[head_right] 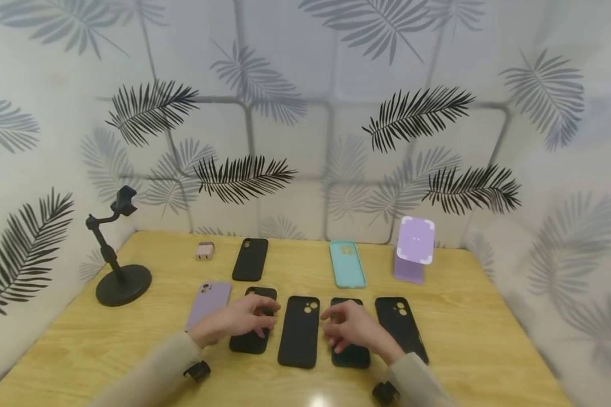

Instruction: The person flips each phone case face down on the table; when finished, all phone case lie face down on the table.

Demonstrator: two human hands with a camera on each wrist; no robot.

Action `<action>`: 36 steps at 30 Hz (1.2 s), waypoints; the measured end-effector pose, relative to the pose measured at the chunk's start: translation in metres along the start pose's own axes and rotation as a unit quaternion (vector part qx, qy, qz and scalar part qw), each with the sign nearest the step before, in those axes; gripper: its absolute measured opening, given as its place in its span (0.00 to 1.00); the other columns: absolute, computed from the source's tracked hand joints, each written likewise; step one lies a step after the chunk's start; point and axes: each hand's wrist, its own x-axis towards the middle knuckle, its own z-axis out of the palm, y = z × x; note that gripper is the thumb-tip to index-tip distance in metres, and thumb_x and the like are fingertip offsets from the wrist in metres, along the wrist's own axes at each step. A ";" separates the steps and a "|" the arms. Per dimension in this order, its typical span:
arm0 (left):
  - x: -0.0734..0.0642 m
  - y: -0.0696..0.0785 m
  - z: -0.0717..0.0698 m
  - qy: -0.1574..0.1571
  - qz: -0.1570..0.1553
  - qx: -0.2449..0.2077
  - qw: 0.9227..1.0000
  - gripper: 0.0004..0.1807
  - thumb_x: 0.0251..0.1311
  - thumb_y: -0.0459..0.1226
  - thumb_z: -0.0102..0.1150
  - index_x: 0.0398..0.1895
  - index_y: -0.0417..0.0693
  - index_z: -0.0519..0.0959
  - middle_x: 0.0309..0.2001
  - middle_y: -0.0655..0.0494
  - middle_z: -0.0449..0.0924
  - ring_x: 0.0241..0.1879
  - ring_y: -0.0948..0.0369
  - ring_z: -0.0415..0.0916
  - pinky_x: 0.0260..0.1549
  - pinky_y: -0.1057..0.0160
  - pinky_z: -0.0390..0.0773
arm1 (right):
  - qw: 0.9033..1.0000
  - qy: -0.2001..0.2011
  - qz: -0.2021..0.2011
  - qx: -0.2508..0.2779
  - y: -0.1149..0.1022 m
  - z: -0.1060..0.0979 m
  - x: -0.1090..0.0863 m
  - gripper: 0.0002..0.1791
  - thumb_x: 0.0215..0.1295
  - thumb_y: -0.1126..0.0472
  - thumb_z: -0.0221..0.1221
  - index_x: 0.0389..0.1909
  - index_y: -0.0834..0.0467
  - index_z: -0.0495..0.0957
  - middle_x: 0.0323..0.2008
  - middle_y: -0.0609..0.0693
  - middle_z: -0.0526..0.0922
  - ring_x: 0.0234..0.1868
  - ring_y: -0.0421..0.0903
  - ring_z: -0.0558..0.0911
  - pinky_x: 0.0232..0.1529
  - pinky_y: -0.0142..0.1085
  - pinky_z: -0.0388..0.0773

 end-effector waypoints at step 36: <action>0.013 0.007 0.015 0.029 0.001 -0.075 0.997 0.26 0.56 0.28 0.67 0.59 0.40 0.71 0.50 0.42 0.73 0.32 0.56 0.82 0.35 0.56 0.85 | 0.999 0.012 0.027 -0.025 -0.010 0.019 0.010 0.16 0.68 0.58 0.60 0.47 0.67 0.82 0.31 0.57 0.87 0.28 0.49 0.87 0.25 0.41 0.85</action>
